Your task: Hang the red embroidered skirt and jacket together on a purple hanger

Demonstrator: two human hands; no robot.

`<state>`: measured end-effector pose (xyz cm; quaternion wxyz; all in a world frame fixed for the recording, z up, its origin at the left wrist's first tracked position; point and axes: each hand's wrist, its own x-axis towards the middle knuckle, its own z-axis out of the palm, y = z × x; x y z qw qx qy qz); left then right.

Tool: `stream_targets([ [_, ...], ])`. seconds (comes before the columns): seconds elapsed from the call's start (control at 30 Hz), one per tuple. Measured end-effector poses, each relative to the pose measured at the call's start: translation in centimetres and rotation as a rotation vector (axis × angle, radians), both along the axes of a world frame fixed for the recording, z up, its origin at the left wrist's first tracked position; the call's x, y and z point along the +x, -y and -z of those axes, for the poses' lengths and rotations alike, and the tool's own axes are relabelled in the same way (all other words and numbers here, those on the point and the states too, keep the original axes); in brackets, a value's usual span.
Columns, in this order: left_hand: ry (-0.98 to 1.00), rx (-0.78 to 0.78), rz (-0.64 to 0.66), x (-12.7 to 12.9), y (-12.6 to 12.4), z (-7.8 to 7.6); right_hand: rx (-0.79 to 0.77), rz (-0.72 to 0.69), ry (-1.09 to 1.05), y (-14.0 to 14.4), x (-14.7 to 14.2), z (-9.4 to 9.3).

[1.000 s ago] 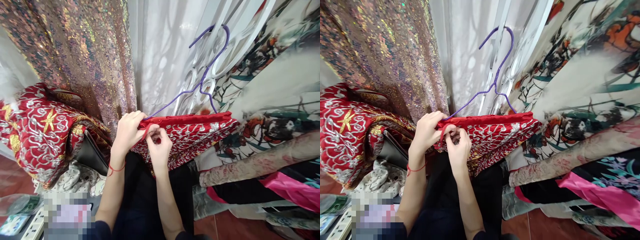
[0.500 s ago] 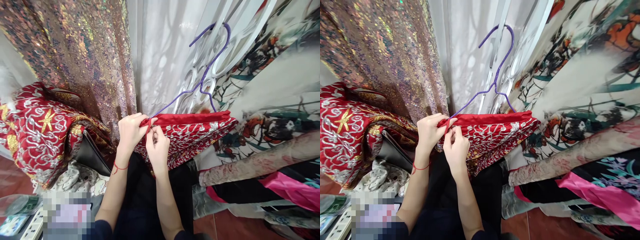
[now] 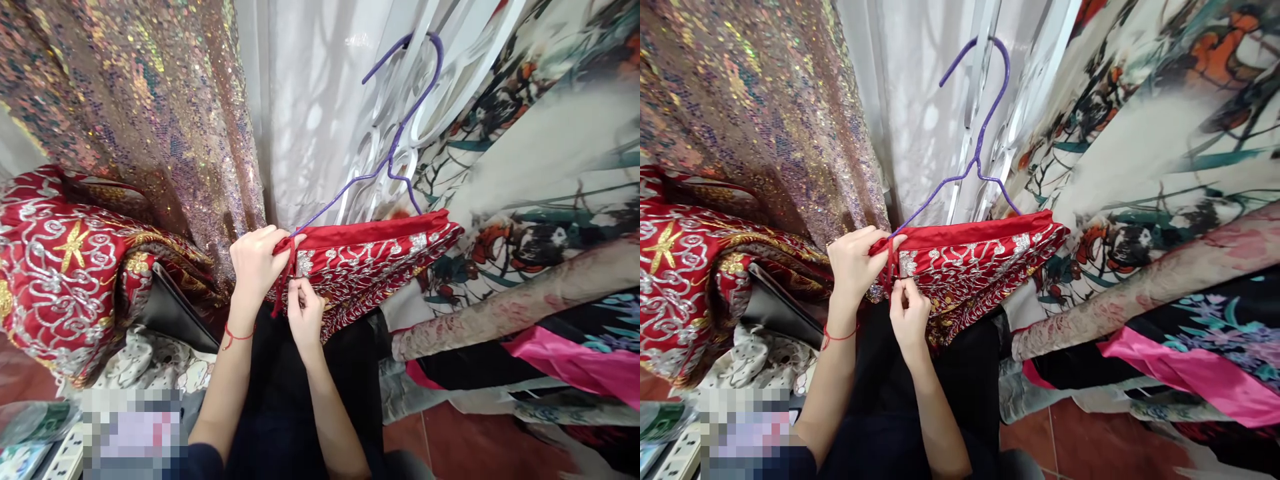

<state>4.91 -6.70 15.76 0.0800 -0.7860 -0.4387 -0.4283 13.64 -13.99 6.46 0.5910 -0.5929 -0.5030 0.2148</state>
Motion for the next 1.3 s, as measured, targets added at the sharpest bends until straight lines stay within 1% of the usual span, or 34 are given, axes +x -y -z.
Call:
stream_targets([
  [0.07, 0.008, 0.011, -0.004, 0.0, -0.1, 0.1, -0.037, -0.015, 0.003, -0.4, 0.1, 1.3],
  [0.13, 0.012, 0.023, -0.002, 0.1, -0.4, 0.2, -0.107, -0.019, 0.01, -0.9, 0.1, 3.0],
  [0.23, 0.006, 0.042, -0.004, 0.2, -1.0, 0.4, -0.198, 0.015, 0.041, -1.4, 0.2, 6.0],
  [0.33, 0.032, 0.045, -0.017, 0.0, -1.2, 0.3, -0.243, 0.045, 0.07, -1.3, 0.5, 7.9],
  [0.4, 0.071, 0.006, -0.001, -0.4, -0.9, 0.1, -0.262, 0.033, 0.087, -1.0, 0.9, 8.4],
  [0.47, 0.102, -0.041, 0.029, -0.9, -0.6, 0.0, -0.276, 0.0, 0.093, -0.9, 1.4, 8.5],
  [0.57, 0.114, -0.066, 0.051, -1.5, -0.2, 0.2, -0.305, -0.048, 0.083, -1.1, 1.8, 8.4],
  [0.7, 0.109, -0.078, 0.068, -1.6, -0.4, 0.6, -0.336, -0.079, 0.083, -1.4, 2.1, 8.0],
  [0.77, 0.128, -0.058, 0.077, -1.7, -0.4, 0.6, -0.343, -0.109, 0.102, -0.9, 2.8, 7.2],
  [0.83, 0.172, -0.029, 0.105, -2.0, -0.4, 0.5, -0.353, -0.167, 0.127, 0.1, 4.1, 5.6],
  [0.9, 0.237, -0.02, 0.146, -2.5, -0.3, 0.6, -0.317, -0.205, 0.17, 1.4, 6.2, 3.1],
  [0.93, 0.28, -0.024, 0.156, -2.7, -0.3, 0.7, -0.214, -0.189, 0.218, 2.0, 7.4, 1.6],
  [0.97, 0.334, -0.028, 0.151, -2.9, -0.4, 0.9, -0.064, -0.106, 0.281, 2.5, 8.6, 0.0],
  [1.0, 0.399, -0.031, 0.132, -3.1, -0.5, 1.1, 0.094, 0.037, 0.361, 2.8, 9.9, -1.6],
  [1.03, 0.472, -0.032, 0.109, -3.2, -0.6, 1.4, 0.231, 0.218, 0.456, 3.0, 11.1, -3.2],
  [1.07, 0.549, -0.031, 0.092, -3.2, -0.8, 1.7, 0.313, 0.408, 0.546, 2.9, 12.4, -4.7],
  [1.1, 0.63, -0.027, 0.084, -3.1, -1.1, 1.9, 0.328, 0.519, 0.648, 2.7, 13.6, -6.0],
  [1.13, 0.711, -0.023, 0.091, -3.1, -1.3, 2.1, 0.315, 0.58, 0.738, 2.4, 14.9, -7.0],
  [1.17, 0.79, -0.017, 0.114, -3.0, -1.6, 2.3, 0.284, 0.602, 0.803, 2.1, 16.2, -7.8],
  [1.23, 0.935, -0.013, 0.183, -3.0, -2.0, 2.6, 0.212, 0.546, 0.849, 1.3, 18.7, -8.7],
  [1.3, 1.03, -0.034, 0.239, -3.2, -2.3, 3.0, 0.166, 0.45, 0.773, 0.6, 21.0, -8.7],
])
